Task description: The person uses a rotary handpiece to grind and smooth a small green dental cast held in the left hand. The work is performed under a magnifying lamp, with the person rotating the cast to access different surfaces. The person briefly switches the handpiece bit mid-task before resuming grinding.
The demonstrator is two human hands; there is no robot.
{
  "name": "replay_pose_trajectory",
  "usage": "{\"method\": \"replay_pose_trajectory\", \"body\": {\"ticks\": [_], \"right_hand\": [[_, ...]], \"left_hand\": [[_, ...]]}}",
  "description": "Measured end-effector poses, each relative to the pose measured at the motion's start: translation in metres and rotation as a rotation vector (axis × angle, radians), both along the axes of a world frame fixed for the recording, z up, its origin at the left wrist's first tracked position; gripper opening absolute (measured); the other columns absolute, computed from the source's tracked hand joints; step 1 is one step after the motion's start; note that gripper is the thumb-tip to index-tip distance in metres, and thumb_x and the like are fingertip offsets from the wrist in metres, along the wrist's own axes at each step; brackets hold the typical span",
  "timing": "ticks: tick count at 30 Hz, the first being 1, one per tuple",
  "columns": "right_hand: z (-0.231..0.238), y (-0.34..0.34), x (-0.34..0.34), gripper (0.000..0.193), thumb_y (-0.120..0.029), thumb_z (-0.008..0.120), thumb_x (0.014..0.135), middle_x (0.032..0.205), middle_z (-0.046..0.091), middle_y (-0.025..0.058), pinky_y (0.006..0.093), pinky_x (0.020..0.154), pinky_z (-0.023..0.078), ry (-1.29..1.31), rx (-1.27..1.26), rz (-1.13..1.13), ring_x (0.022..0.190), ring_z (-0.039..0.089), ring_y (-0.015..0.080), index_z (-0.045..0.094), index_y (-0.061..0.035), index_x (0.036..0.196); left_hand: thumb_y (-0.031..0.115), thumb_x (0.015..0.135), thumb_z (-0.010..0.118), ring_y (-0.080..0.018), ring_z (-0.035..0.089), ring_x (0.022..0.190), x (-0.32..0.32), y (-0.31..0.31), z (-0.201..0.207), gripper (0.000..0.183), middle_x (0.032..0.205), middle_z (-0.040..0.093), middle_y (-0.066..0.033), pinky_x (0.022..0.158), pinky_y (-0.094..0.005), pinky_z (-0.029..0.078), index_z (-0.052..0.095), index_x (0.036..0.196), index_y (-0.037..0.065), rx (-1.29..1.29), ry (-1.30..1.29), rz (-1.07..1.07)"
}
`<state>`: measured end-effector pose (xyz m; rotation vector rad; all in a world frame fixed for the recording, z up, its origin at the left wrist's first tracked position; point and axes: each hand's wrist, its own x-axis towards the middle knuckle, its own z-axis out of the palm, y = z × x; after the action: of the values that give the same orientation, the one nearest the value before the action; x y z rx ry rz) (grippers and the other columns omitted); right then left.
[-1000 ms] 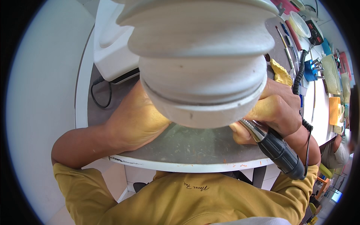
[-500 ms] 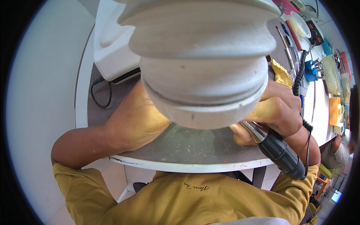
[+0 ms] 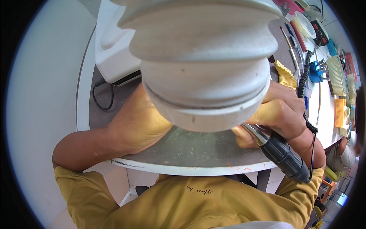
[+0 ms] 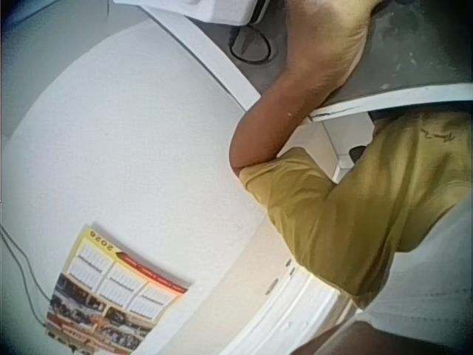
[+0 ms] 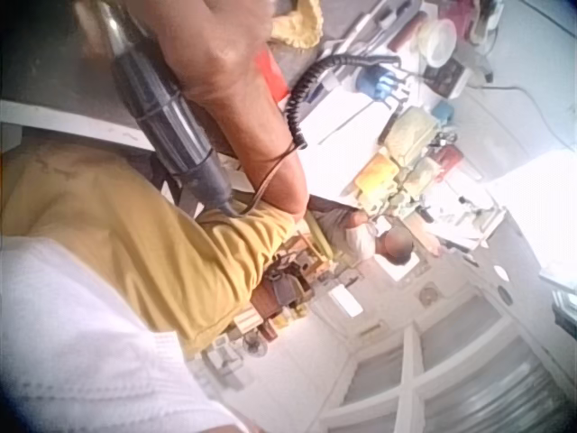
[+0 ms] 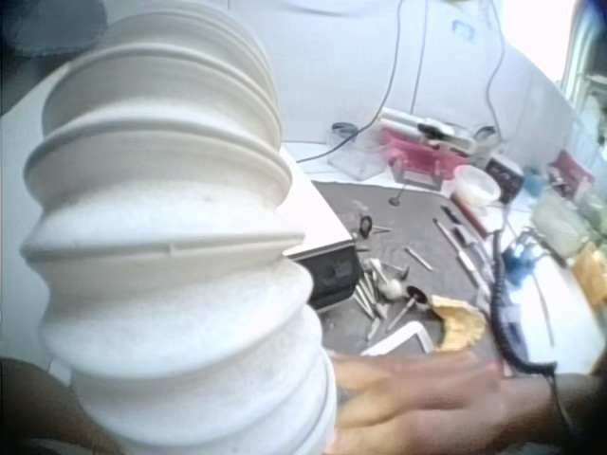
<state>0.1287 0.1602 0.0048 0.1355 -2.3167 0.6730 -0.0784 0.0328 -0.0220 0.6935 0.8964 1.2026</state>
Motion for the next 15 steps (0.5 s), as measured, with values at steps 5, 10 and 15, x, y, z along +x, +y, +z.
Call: {"method": "replay_pose_trajectory", "body": {"ticks": [5, 10, 15], "right_hand": [[0.013, -0.002, 0.004, 0.031, -0.005, 0.082, 0.072, 0.081, 0.068, 0.0119, 0.0315, 0.059, 0.053, 0.007, 0.028, -0.038, 0.071, 0.070, 0.0236, 0.059, -0.0070, 0.093], [0.002, -0.001, -0.001, 0.031, -0.005, 0.082, 0.071, 0.080, 0.068, 0.0113, 0.0302, 0.058, 0.053, 0.032, 0.021, -0.017, 0.070, 0.069, 0.0226, 0.059, -0.0069, 0.092], [0.006, 0.000, 0.002, 0.032, -0.005, 0.082, 0.071, 0.080, 0.068, 0.0111, 0.0306, 0.058, 0.053, 0.005, 0.027, -0.022, 0.070, 0.069, 0.0223, 0.059, -0.0068, 0.092]], "left_hand": [[-0.002, 0.085, 0.072, -0.0139, 0.056, 0.108, 0.002, 0.007, 0.010, 0.047, 0.120, 0.059, -0.0066, 0.092, -0.0300, 0.049, 0.050, 0.126, 0.000, -0.013, 0.085, -0.048], [-0.001, 0.084, 0.072, -0.0131, 0.057, 0.106, 0.004, 0.001, 0.005, 0.044, 0.116, 0.061, -0.0073, 0.090, -0.0292, 0.049, 0.051, 0.123, -0.002, -0.042, 0.106, 0.048], [-0.001, 0.084, 0.072, -0.0133, 0.057, 0.105, 0.003, 0.003, 0.005, 0.045, 0.115, 0.061, -0.0076, 0.089, -0.0289, 0.048, 0.052, 0.123, -0.002, -0.030, 0.111, 0.032]]}}
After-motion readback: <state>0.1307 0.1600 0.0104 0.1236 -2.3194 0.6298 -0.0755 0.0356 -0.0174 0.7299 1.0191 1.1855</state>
